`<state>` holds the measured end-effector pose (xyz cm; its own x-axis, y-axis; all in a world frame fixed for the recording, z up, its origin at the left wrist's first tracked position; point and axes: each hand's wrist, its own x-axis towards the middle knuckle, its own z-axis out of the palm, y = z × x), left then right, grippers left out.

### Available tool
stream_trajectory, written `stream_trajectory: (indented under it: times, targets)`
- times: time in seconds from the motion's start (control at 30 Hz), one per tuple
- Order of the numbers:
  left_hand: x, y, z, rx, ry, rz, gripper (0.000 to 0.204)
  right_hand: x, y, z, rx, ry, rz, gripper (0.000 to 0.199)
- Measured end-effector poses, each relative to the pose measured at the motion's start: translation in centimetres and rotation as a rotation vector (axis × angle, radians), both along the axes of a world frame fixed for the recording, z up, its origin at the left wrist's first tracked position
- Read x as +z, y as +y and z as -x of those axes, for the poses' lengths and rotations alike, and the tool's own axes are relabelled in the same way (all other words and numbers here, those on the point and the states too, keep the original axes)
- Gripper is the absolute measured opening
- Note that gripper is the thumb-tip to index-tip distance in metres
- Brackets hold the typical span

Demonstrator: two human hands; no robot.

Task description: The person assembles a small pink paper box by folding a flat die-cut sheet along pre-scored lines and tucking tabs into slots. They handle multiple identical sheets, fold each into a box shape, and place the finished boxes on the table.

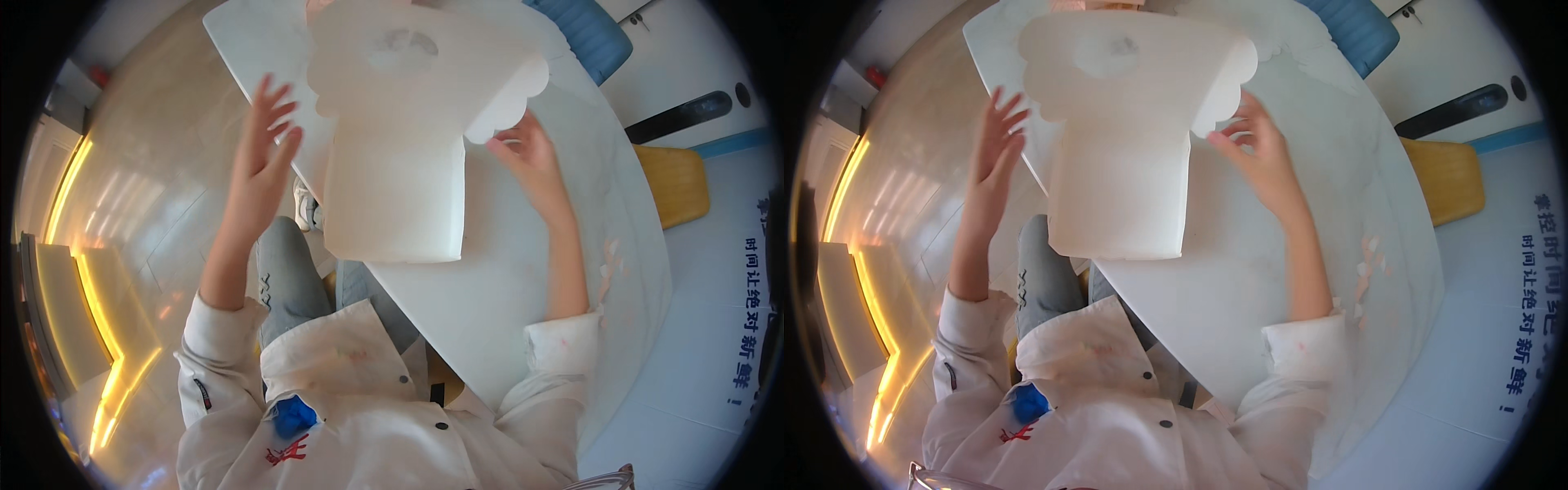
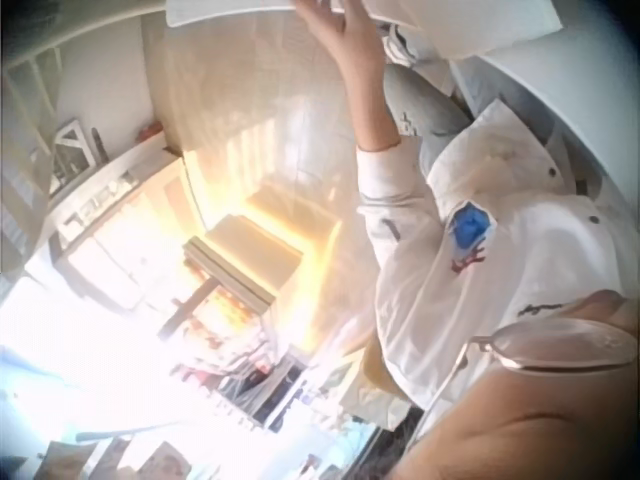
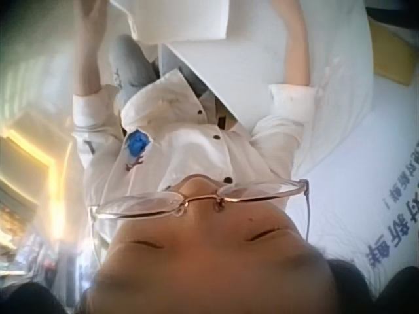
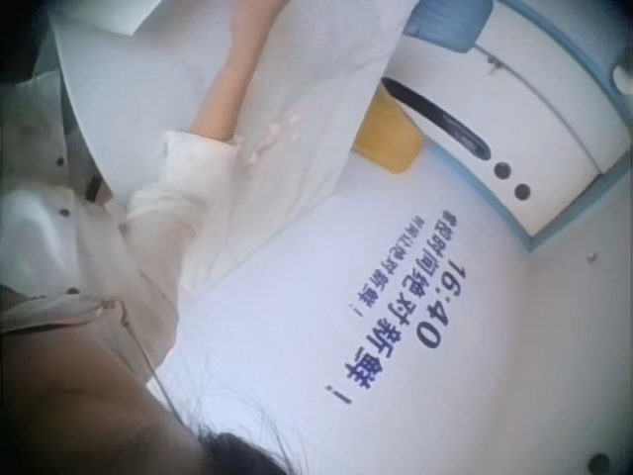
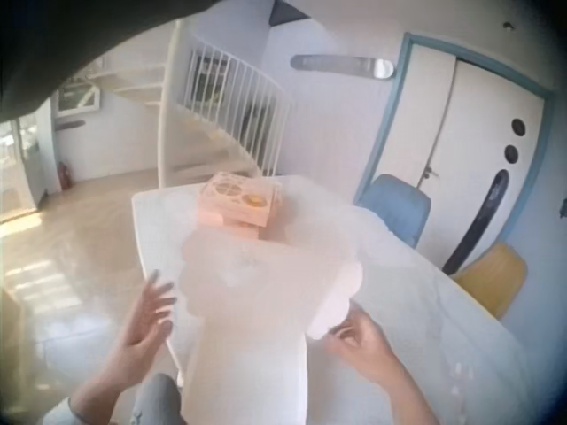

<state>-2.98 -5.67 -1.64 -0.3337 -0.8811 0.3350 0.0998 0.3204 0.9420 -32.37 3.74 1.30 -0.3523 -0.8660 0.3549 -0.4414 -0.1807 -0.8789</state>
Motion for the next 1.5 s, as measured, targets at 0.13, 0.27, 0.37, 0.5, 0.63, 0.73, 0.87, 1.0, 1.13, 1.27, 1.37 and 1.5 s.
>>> stream_trajectory:
  times: [0.13, 0.27, 0.37, 0.5, 0.63, 0.73, 0.87, 1.0, 1.13, 1.27, 1.37, 1.5]
  targets:
    - [1.8, 0.7, 2.4, -0.135, -0.153, 0.051, 0.064, -0.9, -2.0, -1.3, 0.078, 0.258, -0.181, 0.025]
    - [1.8, 2.7, 3.7, -0.101, -0.195, 0.209, 0.068, 0.3, -1.2, -5.0, -0.093, 0.304, -0.240, 0.024]
    - [1.7, 3.1, 3.6, -0.085, -0.224, 0.168, 0.070, 0.8, -0.3, -6.1, -0.105, 0.231, -0.267, 0.022]
    - [1.5, 2.3, 2.5, -0.137, -0.170, 0.095, 0.071, 1.1, 0.4, -5.3, 0.114, -0.047, -0.242, 0.019]
    - [1.7, 1.8, 2.0, -0.164, -0.137, 0.149, 0.074, 0.8, 0.6, -4.3, 0.202, -0.216, -0.315, 0.015]
    - [1.6, 1.0, 1.1, -0.235, -0.134, 0.024, 0.076, 0.5, 0.4, -5.0, 0.183, -0.207, -0.283, 0.012]
    - [1.8, 0.4, 0.3, -0.309, -0.102, -0.040, 0.075, -0.3, 0.3, -5.4, 0.140, 0.115, -0.223, 0.012]
    - [1.4, 0.0, -0.9, -0.357, -0.069, -0.071, 0.070, -0.8, 0.9, -5.5, 0.142, 0.379, -0.095, 0.008]
    - [1.0, -0.4, -2.7, -0.427, -0.003, -0.025, 0.058, -1.0, 1.1, -5.5, 0.174, 0.644, 0.049, 0.013]
    - [2.5, -0.2, -4.8, -0.412, -0.428, 0.194, 0.049, -1.1, 1.3, -5.3, 0.182, 0.942, 0.140, 0.017]
    - [1.9, 1.4, -5.3, -0.433, -0.425, 0.098, 0.055, -0.6, 1.5, -5.7, 0.197, 1.013, 0.137, 0.018]
    - [2.1, 2.7, -6.0, -0.354, -0.562, 0.182, 0.046, -0.4, 1.7, -5.9, 0.222, 1.079, 0.114, 0.018]
